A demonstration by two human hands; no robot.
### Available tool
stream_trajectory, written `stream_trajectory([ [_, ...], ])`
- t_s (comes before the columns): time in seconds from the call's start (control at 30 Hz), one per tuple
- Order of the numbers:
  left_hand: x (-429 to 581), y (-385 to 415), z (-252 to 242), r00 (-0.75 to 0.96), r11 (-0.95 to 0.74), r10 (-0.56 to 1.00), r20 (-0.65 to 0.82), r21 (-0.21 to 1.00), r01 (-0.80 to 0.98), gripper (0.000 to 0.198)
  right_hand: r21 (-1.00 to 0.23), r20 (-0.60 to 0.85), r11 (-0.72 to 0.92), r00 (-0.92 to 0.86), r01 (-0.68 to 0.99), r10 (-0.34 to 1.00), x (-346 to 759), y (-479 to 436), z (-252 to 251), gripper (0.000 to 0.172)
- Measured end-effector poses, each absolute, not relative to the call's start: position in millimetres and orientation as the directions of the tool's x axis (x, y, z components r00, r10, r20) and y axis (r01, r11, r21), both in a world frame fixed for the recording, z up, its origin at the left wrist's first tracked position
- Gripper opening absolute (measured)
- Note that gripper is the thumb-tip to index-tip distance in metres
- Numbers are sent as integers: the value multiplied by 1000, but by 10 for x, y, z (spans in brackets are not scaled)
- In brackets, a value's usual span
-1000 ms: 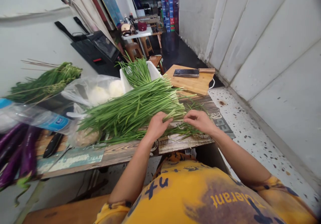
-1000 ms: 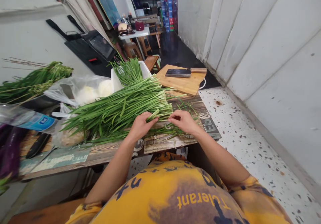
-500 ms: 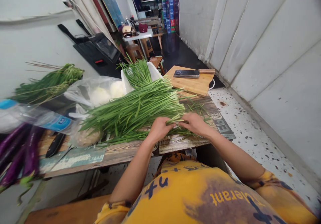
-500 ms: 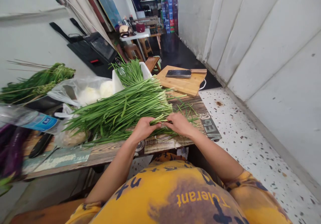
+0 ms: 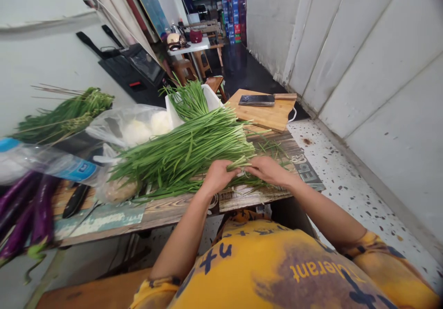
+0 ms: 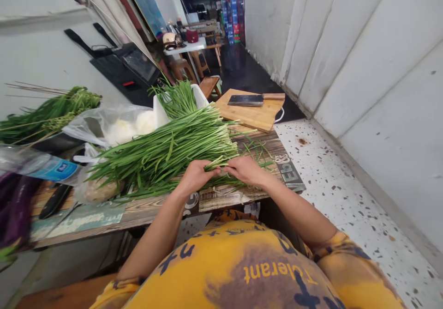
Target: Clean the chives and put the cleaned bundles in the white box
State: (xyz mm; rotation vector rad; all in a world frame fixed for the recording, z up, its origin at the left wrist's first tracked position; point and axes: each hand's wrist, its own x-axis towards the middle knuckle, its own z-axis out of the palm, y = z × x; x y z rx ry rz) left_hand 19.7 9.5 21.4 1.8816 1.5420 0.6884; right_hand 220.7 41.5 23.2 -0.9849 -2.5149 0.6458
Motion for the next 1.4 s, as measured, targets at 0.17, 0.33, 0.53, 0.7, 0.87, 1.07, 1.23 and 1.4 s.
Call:
stream_trajectory([
  [0.17,42,92,225,123,-110,992,34,714,692,23,-687,92,438,-528,580,844,2460,554,288,34],
  [0.33,-5,124,169,107,-96,994,33,744,661,26,-720,163,418,-450,555,878,2478,483,355,29],
  [0.53,100,70,145,135,-119,990,43,762,637,24,-753,107,465,-611,465,784,2133,377,290,33],
  [0.7,83,53,191,147,-136,988,53,752,645,25,-909,-94,110,-454,402,886,2333,438,247,35],
  [0.87,66,81,191,125,-118,991,48,746,656,22,-929,-71,56,-326,365,943,2481,414,242,35],
  [1.07,101,67,166,146,-119,989,30,747,654,22,-751,144,476,-590,458,795,2244,345,256,30],
  [1.23,56,66,179,156,-151,986,65,751,642,21,-760,72,335,-441,557,895,2343,436,266,44],
  [1.4,15,95,150,99,-119,993,72,753,648,23,-698,81,350,-417,625,905,2402,414,304,48],
])
